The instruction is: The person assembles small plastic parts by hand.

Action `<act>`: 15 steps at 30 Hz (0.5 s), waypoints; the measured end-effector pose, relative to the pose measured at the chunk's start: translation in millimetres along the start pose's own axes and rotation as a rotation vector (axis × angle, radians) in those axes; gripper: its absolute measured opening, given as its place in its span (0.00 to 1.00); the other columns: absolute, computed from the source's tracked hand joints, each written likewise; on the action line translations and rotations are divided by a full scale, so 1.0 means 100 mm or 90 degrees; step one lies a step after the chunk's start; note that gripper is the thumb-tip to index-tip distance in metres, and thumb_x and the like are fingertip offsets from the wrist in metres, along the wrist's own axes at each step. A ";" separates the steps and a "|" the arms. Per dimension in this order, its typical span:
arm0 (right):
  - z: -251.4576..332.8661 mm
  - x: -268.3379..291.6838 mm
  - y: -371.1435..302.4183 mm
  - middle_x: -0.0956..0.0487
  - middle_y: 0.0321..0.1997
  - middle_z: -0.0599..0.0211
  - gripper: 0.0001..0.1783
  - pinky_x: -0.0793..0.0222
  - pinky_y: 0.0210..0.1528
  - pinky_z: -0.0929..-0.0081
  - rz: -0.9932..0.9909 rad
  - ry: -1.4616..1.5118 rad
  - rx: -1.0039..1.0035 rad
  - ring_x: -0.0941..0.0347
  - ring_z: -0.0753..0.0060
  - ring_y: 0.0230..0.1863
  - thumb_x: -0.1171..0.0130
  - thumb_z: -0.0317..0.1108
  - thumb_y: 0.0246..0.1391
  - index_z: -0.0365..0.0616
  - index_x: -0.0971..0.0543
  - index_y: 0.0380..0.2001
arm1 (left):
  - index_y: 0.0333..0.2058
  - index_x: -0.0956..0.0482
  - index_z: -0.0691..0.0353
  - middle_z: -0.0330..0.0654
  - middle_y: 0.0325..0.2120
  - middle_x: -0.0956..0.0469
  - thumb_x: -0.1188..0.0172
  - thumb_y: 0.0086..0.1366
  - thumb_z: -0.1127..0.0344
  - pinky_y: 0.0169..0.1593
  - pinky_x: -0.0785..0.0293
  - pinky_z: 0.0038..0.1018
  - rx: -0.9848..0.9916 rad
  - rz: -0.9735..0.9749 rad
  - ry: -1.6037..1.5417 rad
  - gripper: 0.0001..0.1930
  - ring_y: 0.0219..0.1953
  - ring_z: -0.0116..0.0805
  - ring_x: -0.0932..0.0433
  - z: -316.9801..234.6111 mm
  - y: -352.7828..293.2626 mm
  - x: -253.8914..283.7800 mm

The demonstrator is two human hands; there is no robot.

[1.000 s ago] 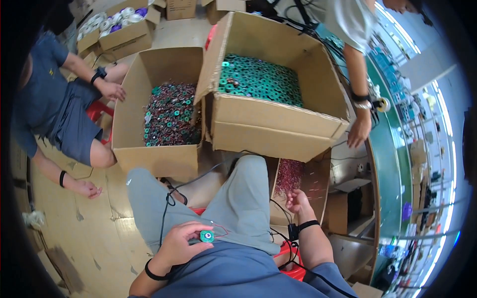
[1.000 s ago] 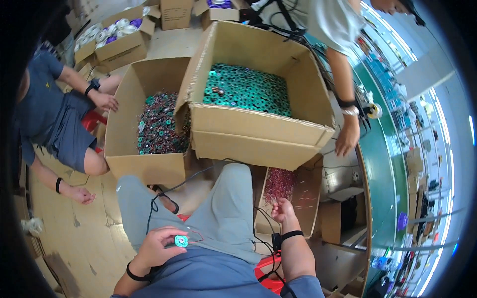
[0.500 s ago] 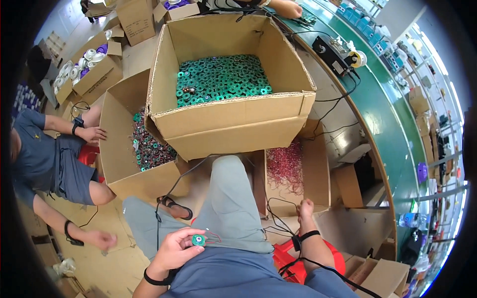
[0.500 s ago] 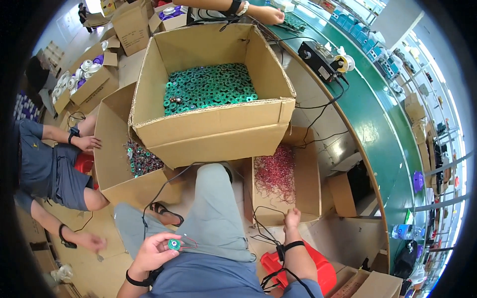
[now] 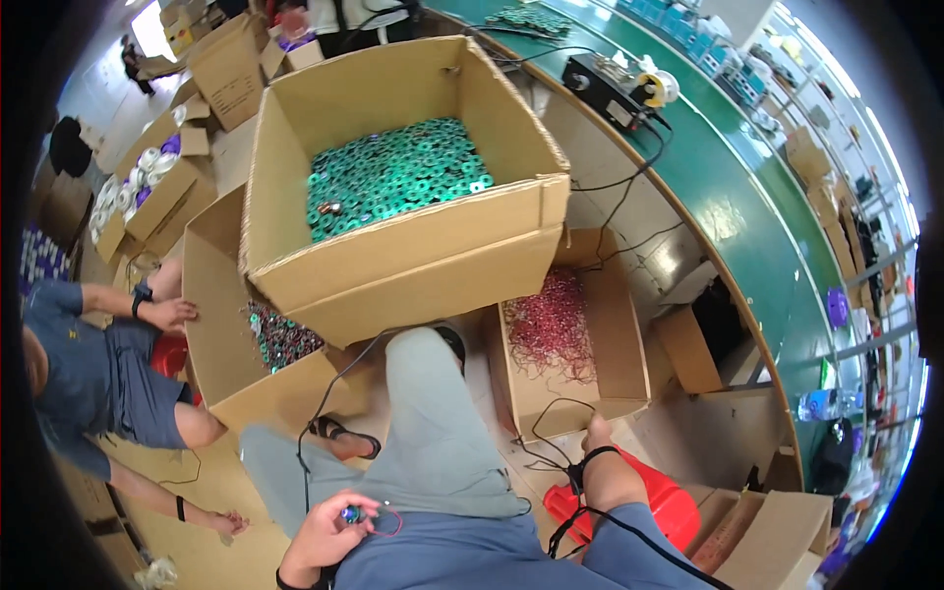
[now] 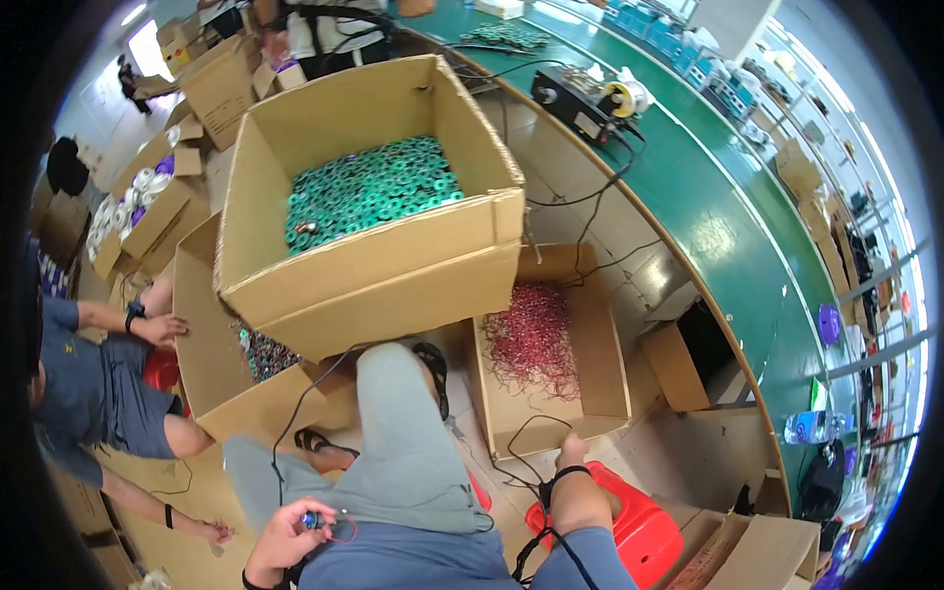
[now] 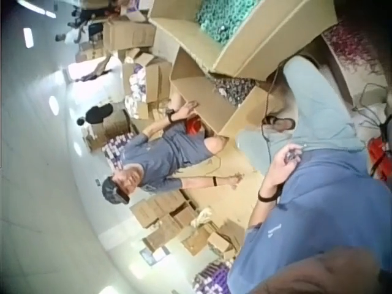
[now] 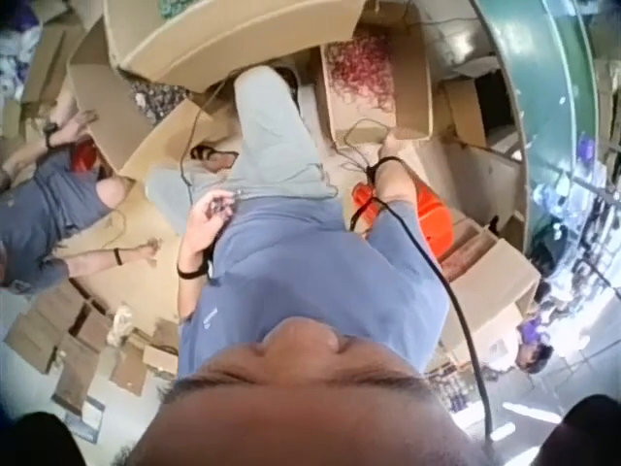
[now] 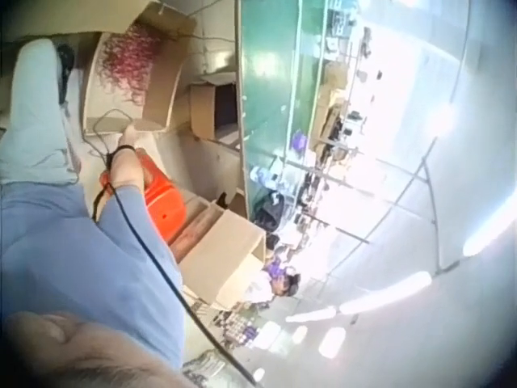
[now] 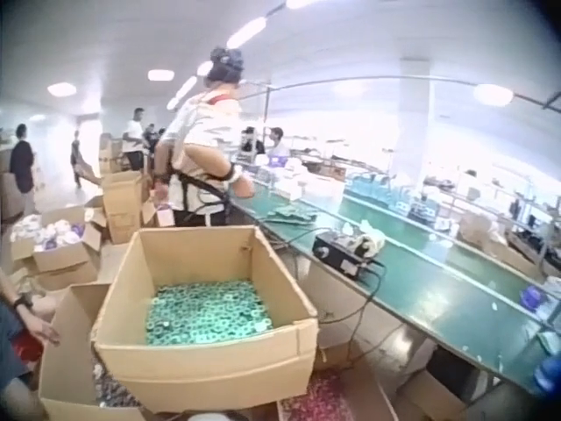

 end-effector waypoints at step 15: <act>-0.52 -0.70 -0.41 0.18 0.35 0.55 0.40 0.23 0.24 0.70 -0.484 -0.151 -0.332 0.18 0.55 0.27 0.49 0.65 0.64 0.37 0.34 0.61 | 0.56 0.27 0.64 0.37 0.41 0.23 0.47 0.65 0.84 0.41 0.27 0.19 0.113 -0.094 -0.107 0.20 0.37 0.23 0.25 -0.37 0.26 -0.12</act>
Point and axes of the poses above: each hand's wrist, its own y-axis towards the middle knuckle, its own x-axis out of the back of the hand, z = x × y, the point moved 2 cm from there along y, towards the middle knuckle
